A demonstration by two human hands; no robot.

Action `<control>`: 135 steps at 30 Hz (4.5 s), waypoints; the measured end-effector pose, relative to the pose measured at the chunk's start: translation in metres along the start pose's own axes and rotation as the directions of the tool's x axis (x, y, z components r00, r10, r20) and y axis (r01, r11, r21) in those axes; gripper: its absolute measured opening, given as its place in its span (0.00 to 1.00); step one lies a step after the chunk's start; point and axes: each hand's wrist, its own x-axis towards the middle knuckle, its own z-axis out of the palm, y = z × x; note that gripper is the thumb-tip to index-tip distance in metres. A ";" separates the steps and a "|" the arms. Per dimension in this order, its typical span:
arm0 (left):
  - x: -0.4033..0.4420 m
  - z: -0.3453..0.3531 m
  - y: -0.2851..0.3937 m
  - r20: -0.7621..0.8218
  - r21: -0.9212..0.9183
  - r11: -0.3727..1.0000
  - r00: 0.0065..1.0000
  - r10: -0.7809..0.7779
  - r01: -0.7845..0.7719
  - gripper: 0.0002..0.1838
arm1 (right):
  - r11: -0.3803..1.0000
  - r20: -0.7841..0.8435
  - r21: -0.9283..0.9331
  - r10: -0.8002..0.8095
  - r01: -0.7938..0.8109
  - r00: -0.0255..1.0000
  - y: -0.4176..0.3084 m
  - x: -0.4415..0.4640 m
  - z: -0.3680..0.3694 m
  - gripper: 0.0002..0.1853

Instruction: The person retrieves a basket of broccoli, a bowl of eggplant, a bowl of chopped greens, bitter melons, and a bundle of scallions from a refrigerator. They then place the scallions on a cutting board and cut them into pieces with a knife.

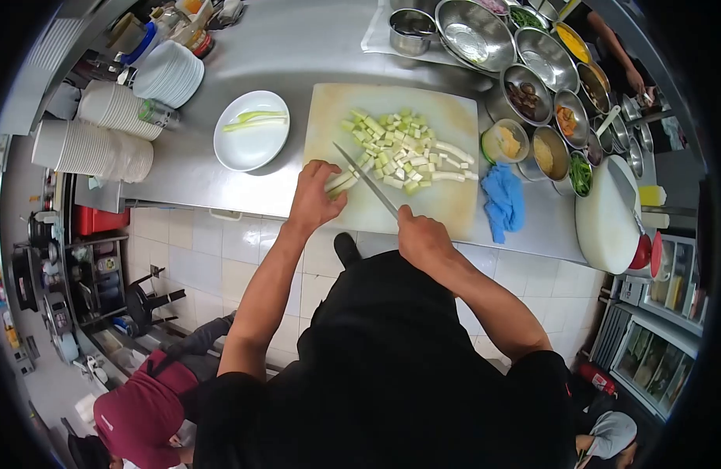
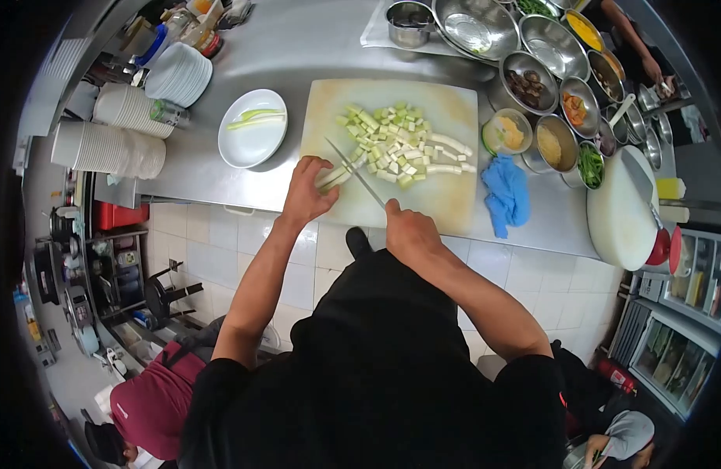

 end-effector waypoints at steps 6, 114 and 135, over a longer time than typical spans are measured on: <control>-0.003 0.017 -0.017 0.097 -0.079 0.996 0.994 -0.042 0.049 0.13 | 0.998 0.019 0.022 -0.067 0.066 0.998 -0.010 -0.007 0.007 0.09; -0.063 0.024 -0.016 -0.223 0.096 0.992 0.973 -0.058 0.081 0.10 | 0.984 -0.047 0.038 -0.174 0.176 0.984 0.008 -0.030 0.054 0.06; 0.097 -0.068 -0.183 0.252 0.573 0.819 0.952 -0.176 -0.001 0.31 | 0.961 -0.191 0.119 -0.223 0.248 0.956 -0.003 0.039 0.063 0.10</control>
